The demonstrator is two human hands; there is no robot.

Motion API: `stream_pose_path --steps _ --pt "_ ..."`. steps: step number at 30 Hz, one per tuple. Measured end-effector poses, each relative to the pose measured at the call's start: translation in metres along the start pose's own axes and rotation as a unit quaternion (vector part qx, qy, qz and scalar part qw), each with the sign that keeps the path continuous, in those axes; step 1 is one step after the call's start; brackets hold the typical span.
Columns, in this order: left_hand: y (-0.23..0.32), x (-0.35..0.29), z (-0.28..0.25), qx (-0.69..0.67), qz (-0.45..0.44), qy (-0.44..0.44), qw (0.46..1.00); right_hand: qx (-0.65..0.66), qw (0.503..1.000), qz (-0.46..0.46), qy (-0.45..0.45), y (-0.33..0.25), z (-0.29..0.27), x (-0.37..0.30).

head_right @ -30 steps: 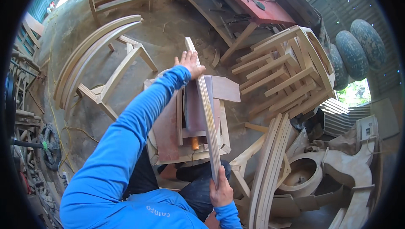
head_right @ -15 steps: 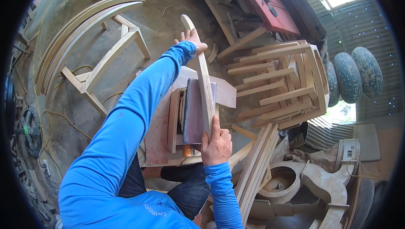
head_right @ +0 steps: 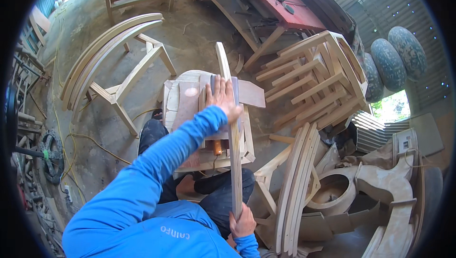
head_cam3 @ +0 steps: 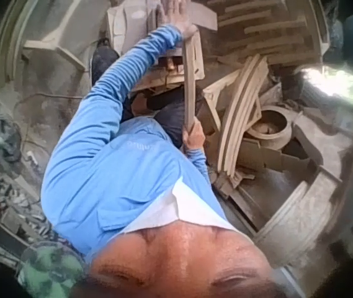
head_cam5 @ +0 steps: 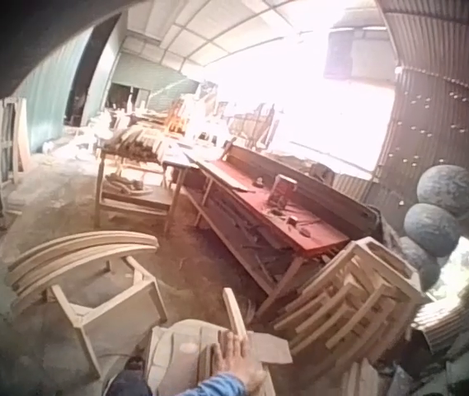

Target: Sanding curved wooden furniture components using a fixed belt sander.

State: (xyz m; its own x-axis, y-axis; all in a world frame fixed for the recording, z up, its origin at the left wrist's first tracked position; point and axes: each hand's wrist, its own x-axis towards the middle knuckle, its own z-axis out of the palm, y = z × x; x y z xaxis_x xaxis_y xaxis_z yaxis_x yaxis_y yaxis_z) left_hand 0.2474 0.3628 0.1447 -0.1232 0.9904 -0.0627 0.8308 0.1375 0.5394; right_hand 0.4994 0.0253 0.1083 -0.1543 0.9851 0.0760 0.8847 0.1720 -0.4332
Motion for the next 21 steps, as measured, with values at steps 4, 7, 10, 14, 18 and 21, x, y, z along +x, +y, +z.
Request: stream_pose_path --steps 4,7,10,14,18,21 --pt "0.013 -0.063 0.019 0.012 0.013 0.013 1.0 0.019 1.0 0.024 0.007 0.012 0.003 -0.069" --pt "0.011 -0.064 0.02 0.029 -0.002 0.006 1.0 0.049 0.999 0.009 0.023 0.005 0.006 -0.074" --pt "0.001 -0.029 0.018 0.022 -0.005 0.023 0.999 0.044 0.995 -0.023 0.091 -0.001 0.014 -0.038" --pt "-0.017 0.028 0.017 0.024 -0.021 0.027 0.999 0.035 0.994 -0.019 0.105 0.002 0.036 0.017" --pt "-0.042 0.078 0.018 0.002 -0.022 0.037 0.999 0.0 0.994 -0.027 0.105 0.002 0.051 0.07" --pt "-0.052 0.119 0.013 -0.024 -0.02 0.067 0.997 0.004 0.993 -0.041 0.114 0.001 0.064 0.112"
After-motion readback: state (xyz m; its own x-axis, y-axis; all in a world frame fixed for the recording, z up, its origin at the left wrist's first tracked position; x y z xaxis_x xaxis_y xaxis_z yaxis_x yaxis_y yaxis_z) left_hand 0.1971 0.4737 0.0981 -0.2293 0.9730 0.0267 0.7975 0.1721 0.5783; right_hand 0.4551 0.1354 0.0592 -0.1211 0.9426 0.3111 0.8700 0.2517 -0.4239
